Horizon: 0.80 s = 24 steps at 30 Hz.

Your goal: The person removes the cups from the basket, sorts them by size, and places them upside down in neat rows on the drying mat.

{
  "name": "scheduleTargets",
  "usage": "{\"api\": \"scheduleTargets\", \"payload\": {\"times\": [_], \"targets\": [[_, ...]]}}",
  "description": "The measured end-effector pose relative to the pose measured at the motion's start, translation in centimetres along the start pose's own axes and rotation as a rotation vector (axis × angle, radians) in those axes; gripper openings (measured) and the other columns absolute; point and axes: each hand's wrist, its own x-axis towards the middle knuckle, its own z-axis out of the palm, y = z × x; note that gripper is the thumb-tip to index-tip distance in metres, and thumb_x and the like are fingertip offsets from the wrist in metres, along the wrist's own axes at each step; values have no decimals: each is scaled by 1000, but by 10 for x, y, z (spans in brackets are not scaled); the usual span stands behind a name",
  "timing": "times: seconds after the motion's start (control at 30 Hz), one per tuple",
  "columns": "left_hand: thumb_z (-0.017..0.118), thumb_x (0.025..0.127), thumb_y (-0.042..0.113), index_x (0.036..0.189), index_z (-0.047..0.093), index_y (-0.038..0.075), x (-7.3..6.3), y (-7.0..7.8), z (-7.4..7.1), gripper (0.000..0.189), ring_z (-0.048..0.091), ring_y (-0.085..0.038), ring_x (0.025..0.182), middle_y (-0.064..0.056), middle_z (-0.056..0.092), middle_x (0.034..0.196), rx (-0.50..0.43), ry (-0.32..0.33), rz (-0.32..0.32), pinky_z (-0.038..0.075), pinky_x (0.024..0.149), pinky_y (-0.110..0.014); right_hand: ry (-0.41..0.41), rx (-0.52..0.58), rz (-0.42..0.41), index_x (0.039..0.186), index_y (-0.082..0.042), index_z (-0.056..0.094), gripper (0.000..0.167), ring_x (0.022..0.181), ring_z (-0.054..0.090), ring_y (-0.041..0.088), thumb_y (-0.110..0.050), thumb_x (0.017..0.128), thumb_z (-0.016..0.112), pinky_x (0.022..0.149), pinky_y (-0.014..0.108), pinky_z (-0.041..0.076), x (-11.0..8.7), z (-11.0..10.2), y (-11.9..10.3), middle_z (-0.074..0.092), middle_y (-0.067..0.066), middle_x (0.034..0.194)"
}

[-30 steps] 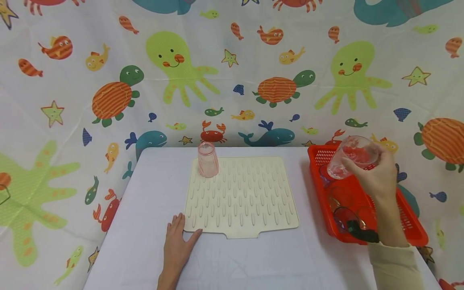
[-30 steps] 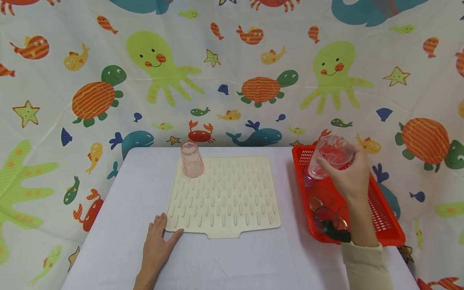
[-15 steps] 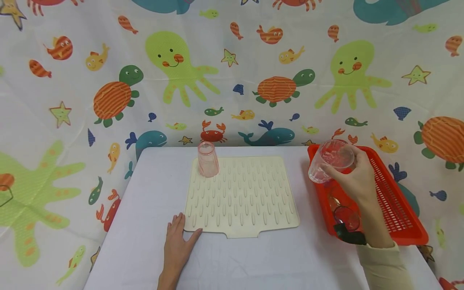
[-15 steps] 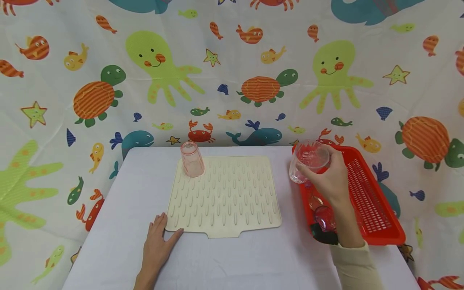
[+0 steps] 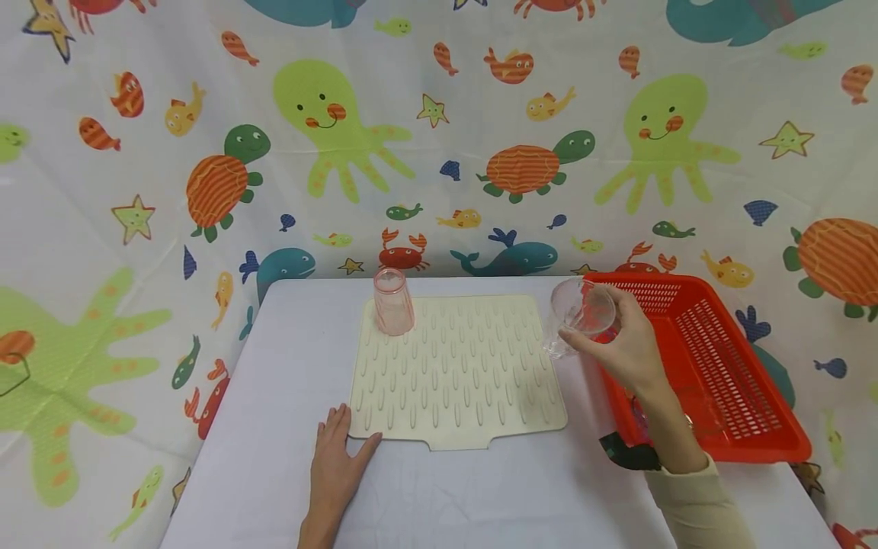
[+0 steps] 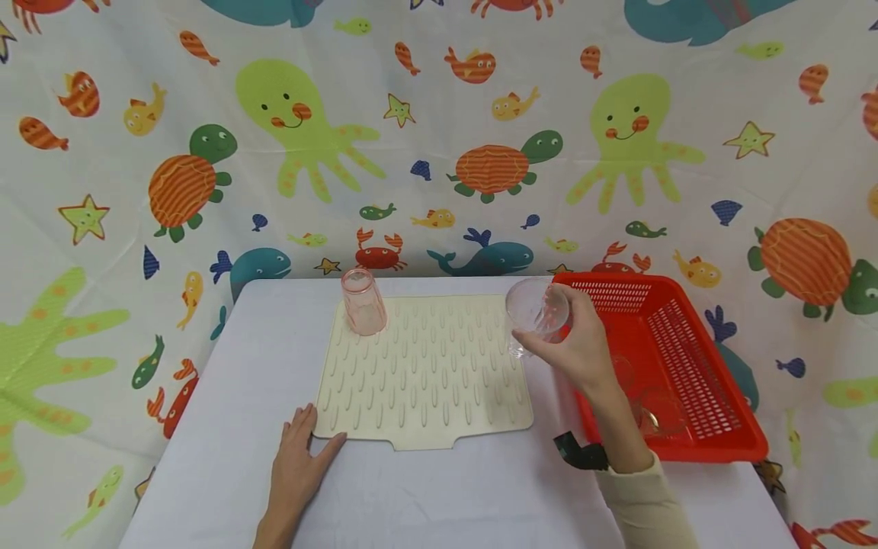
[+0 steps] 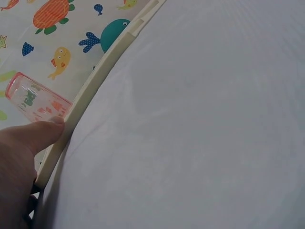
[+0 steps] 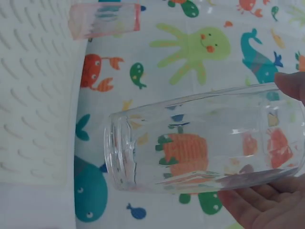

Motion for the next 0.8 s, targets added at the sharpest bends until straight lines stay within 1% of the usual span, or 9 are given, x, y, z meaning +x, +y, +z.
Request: {"api": "scheduleTargets", "payload": {"times": [0.07, 0.23, 0.43, 0.6, 0.8], "targets": [[78, 85, 45, 145, 44, -8, 0, 0, -1, 87, 29, -40, 151, -23, 42, 156, 2, -9, -6, 17, 130, -50, -17, 6, -31, 145, -5, 43, 84, 131, 47, 37, -26, 76, 87, 106, 70, 45, -2, 5, -2, 51, 18, 143], [78, 85, 44, 146, 43, -7, 1, 1, -2, 87, 27, -40, 152, -23, 41, 156, 2, -32, -17, 16, 130, -50, -65, 6, -84, 144, -5, 44, 86, 129, 51, 36, -24, 73, 89, 106, 69, 46, -8, 17, -6, 54, 17, 140], [78, 85, 42, 147, 42, -8, 1, 0, -2, 87, 27, -40, 152, -23, 41, 156, 0, -35, -16, 16, 130, -50, -118, 25, -129, 142, -9, 46, 86, 128, 55, 32, -25, 70, 91, 109, 66, 45, -11, 32, -9, 57, 13, 139], [77, 87, 42, 147, 42, -8, 1, 3, -5, 85, 26, -41, 152, -25, 40, 156, -4, -56, -17, 15, 130, -51, -157, 13, -152, 142, -12, 47, 89, 128, 55, 29, -29, 67, 92, 106, 66, 48, -16, 44, -11, 59, 9, 139], [77, 88, 37, 147, 41, -9, 1, 6, -9, 83, 26, -41, 152, -26, 39, 156, -10, -84, -26, 15, 130, -52, -192, 30, -186, 141, -13, 48, 91, 125, 58, 27, -31, 64, 93, 101, 63, 53, -21, 55, -15, 59, 8, 139]]}}
